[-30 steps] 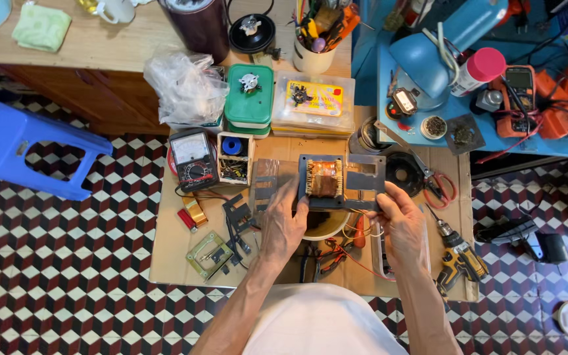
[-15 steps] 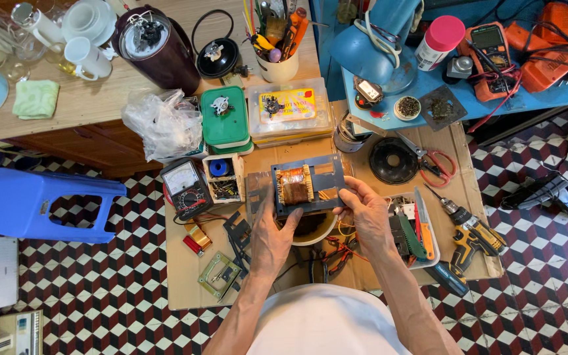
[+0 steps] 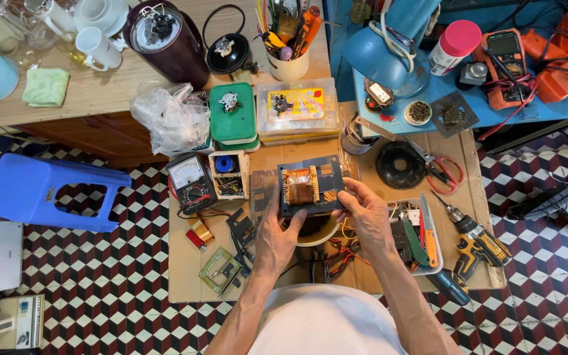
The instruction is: The person handles a transformer with copper windings and several black laminated core pieces on a workbench. They repeatedly pick up, align, and place the core pieces onto the transformer, then gather a stack of similar pieces from a white bucket and continue arranging them on the bench.
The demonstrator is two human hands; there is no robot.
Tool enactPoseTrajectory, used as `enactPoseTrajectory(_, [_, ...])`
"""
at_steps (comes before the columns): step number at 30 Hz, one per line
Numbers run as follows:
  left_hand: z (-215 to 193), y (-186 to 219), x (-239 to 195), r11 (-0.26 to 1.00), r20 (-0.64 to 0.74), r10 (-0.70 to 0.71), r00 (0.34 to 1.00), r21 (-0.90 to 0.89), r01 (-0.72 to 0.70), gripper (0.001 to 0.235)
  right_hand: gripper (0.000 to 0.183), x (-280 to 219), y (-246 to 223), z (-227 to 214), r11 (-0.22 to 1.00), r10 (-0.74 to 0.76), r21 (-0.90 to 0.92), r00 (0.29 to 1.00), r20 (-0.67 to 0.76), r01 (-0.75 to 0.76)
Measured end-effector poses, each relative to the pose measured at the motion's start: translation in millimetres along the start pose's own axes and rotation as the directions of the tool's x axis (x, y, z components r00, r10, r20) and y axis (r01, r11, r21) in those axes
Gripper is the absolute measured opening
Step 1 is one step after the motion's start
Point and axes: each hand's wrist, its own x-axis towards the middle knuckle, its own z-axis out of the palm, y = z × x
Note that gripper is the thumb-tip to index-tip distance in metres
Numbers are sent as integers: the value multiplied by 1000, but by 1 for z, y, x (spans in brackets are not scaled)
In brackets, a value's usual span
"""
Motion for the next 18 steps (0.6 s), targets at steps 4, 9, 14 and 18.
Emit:
enactPoseTrajectory(4, [-6,-2,0,986,86,-94,992,-131,105,77,41,-4,-6,14,992,-10,-126,1000,8,11])
enactPoseTrajectory(9, [-8,-6,-2,994,28,71,997,-85,-69,71,38,-18,-11,35,810,-204,-563,979,-7,165])
enactPoseTrajectory(14, [-2,1,-2,996,-15,34,999,-88,-35,73,44,-25,-19,45,580,-252,-798,967,19,167])
enactPoseTrajectory(18, [-1,5,0,997,-21,5,1000,-80,-7,76,42,-26,-13,46,580,-454,-699,879,150,419])
